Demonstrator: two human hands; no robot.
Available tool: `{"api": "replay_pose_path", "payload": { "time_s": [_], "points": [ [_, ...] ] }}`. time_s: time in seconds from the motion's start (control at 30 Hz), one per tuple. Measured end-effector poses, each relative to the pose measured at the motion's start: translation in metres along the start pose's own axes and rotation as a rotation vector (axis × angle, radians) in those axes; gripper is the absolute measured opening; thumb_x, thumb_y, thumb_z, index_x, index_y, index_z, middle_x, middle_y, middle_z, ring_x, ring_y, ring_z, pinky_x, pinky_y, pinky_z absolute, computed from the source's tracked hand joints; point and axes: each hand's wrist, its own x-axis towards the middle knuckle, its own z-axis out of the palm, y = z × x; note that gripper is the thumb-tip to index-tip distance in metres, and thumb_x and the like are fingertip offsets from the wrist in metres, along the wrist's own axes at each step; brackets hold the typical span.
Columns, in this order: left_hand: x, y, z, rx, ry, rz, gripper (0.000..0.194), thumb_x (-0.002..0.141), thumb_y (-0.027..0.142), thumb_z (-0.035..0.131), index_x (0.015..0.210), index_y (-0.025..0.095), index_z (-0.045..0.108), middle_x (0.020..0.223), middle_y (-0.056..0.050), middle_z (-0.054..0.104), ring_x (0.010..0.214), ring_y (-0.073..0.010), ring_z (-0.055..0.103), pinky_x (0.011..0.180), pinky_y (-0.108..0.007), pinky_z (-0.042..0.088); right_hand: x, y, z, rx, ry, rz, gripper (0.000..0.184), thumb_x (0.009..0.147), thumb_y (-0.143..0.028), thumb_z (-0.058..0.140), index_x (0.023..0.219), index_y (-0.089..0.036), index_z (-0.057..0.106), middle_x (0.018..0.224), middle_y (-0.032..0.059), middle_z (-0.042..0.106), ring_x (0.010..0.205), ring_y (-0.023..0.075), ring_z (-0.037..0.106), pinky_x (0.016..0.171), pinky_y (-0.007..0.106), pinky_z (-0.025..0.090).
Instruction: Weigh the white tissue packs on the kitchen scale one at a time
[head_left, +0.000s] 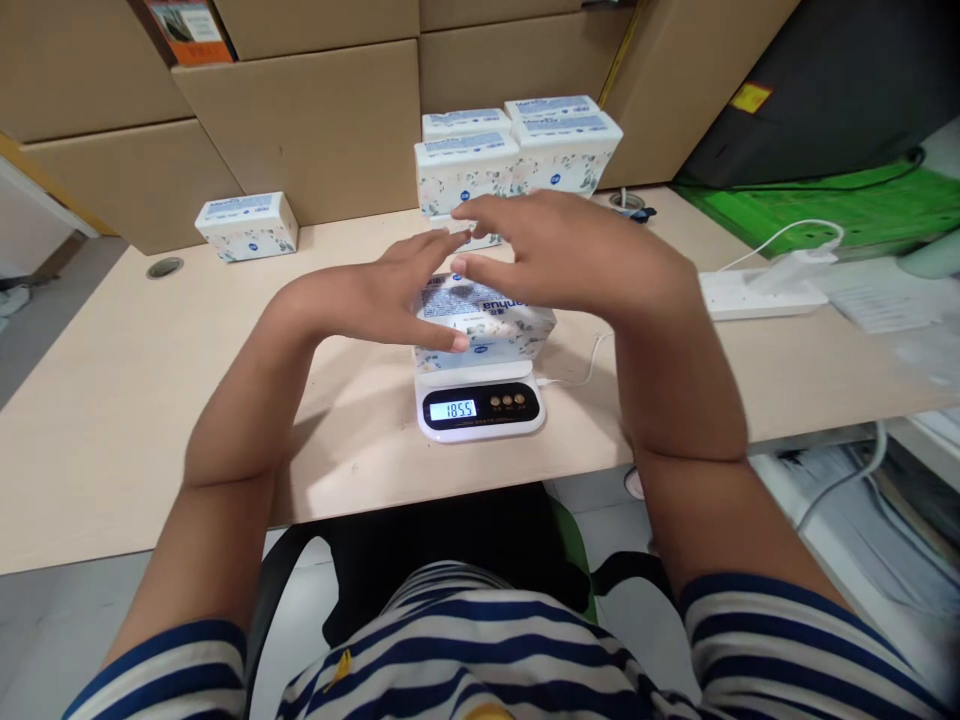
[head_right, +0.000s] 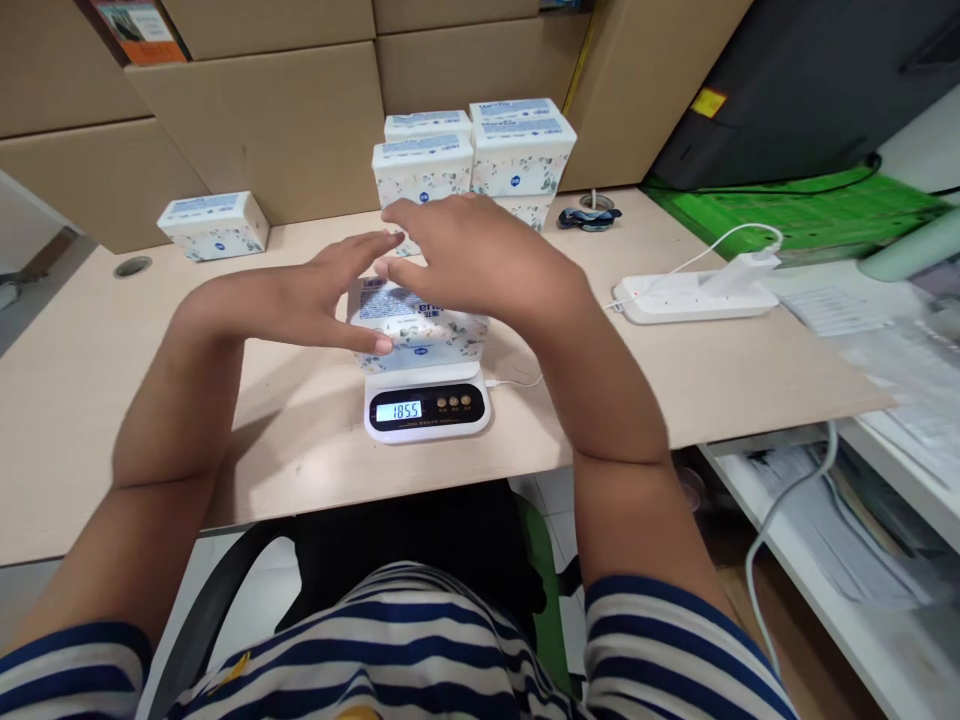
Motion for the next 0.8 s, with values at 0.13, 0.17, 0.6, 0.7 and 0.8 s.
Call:
{"api": "replay_pose_path", "payload": {
  "time_s": [0.13,0.17,0.6,0.7,0.8],
  "points": [
    [-0.012,0.004,-0.011,-0.08,0.083,-0.015,0.09,0.091,0.056,0.084,0.172,0.036,0.05,0.179,-0.003,0.049,0.18,-0.047,0.018,0.143,-0.055,0.034,-0.015,0.001,-0.016,0.019,0.056,0.05,0.065,0.111,-0.054,0.057,0.17,-0.028,0.055,0.158,0.0083,0.074,0.149,0.0409,0.066,0.125,0.057,0.052],
    [-0.015,0.002,-0.014,-0.066,0.085,-0.012,0.094,0.09,0.056,0.085,0.174,0.039,0.046,0.181,-0.001,0.046,0.18,-0.0466,0.019,0.143,-0.054,0.034,-0.019,0.0,-0.019,0.014,0.078,0.063,0.065,0.111,-0.053,0.057,0.171,-0.029,0.055,0.159,0.0086,0.073,0.15,0.0402,0.065,0.126,0.057,0.052],
    [-0.008,0.011,-0.001,-0.113,0.087,-0.003,0.084,0.093,0.053,0.081,0.17,0.032,0.054,0.172,-0.005,0.06,0.175,-0.0481,0.035,0.14,-0.054,0.041,-0.044,-0.003,-0.037,-0.047,0.172,-0.09,0.073,0.112,-0.068,0.057,0.174,-0.029,0.053,0.158,0.0077,0.075,0.147,0.0399,0.069,0.127,0.059,0.055],
    [-0.01,0.008,-0.004,-0.061,0.075,0.002,0.104,0.089,0.059,0.082,0.18,0.037,0.037,0.182,-0.001,0.047,0.179,-0.0468,0.025,0.144,-0.053,0.034,-0.044,-0.003,-0.037,-0.039,0.17,-0.125,0.075,0.112,-0.07,0.056,0.174,-0.028,0.053,0.155,0.0079,0.076,0.144,0.0386,0.071,0.127,0.057,0.055],
    [-0.012,-0.003,-0.008,0.06,-0.034,0.162,0.146,0.075,0.071,0.088,0.188,0.034,0.002,0.197,0.005,0.008,0.182,-0.042,0.012,0.148,-0.043,0.02,-0.043,-0.004,-0.036,-0.037,0.169,-0.098,0.072,0.112,-0.068,0.058,0.172,-0.028,0.055,0.153,0.0082,0.077,0.144,0.0382,0.072,0.127,0.055,0.054]
  ]
}}
